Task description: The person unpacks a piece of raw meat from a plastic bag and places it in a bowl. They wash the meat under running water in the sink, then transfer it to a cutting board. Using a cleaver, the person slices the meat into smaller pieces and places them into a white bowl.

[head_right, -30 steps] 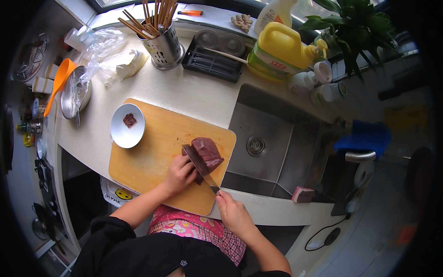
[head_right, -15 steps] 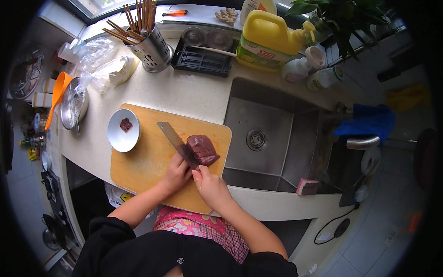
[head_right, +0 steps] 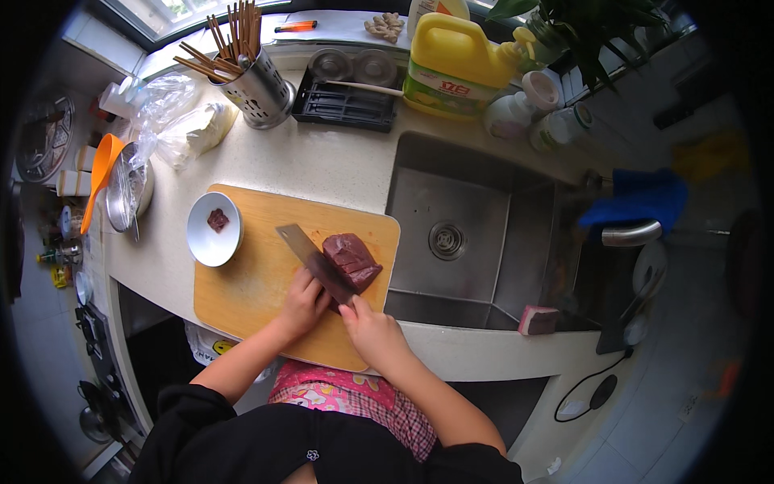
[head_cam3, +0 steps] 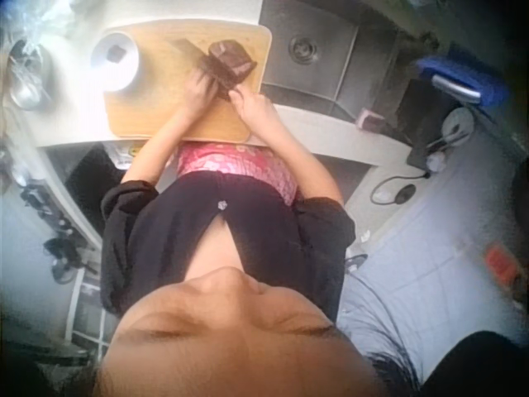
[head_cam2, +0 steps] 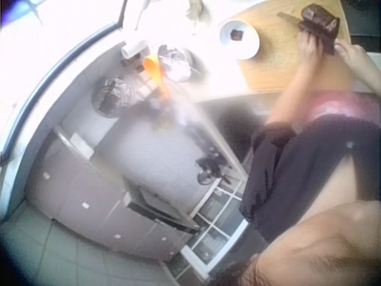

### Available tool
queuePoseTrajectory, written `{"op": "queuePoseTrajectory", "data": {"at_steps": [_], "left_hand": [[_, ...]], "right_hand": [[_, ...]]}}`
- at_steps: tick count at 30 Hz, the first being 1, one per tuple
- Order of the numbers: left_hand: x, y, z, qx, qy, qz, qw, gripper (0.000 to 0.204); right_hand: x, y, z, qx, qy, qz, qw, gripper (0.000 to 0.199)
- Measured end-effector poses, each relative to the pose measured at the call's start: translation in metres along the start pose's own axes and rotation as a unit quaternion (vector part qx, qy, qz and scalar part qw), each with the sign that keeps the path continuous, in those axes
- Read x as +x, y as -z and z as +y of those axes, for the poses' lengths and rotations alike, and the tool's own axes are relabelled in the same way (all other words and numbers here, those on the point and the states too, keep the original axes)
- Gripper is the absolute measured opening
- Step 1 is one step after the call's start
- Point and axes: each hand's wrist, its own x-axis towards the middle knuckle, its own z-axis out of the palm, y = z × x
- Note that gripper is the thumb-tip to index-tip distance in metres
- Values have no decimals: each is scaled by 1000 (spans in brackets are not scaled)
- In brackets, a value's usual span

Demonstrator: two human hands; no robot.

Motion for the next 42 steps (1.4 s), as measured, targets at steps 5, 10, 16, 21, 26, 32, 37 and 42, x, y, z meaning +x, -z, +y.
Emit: {"op": "queuePoseTrajectory", "data": {"at_steps": [5,10,16,21,26,32,37,42], "left_hand": [[-3,11,5,-12,24,1,1000,20],[-4,10,8,-11,18,9,1000,22],[-19,-2,11,-34,20,-68,997,27],[-20,-4,8,15,60,23,998,24],[-20,21,3,5,84,24,996,18],[-2,39,11,-44,78,87,992,19],[60,48,0,4,-96,-99,990,32],[75,19,6,13,-160,-180,970,32]], "right_hand": [[-67,12,38,14,-16,6,1000,34],[-67,12,36,-6,-5,10,1000,32],[11,-3,-8,-33,39,-13,999,32],[13,-5,-2,-56,73,15,996,30],[-53,18,39,50,51,6,997,28],[-58,18,39,5,8,-26,1000,31],[-106,43,61,285,-175,-94,938,36],[-114,58,49,449,-171,-129,867,24]]}}
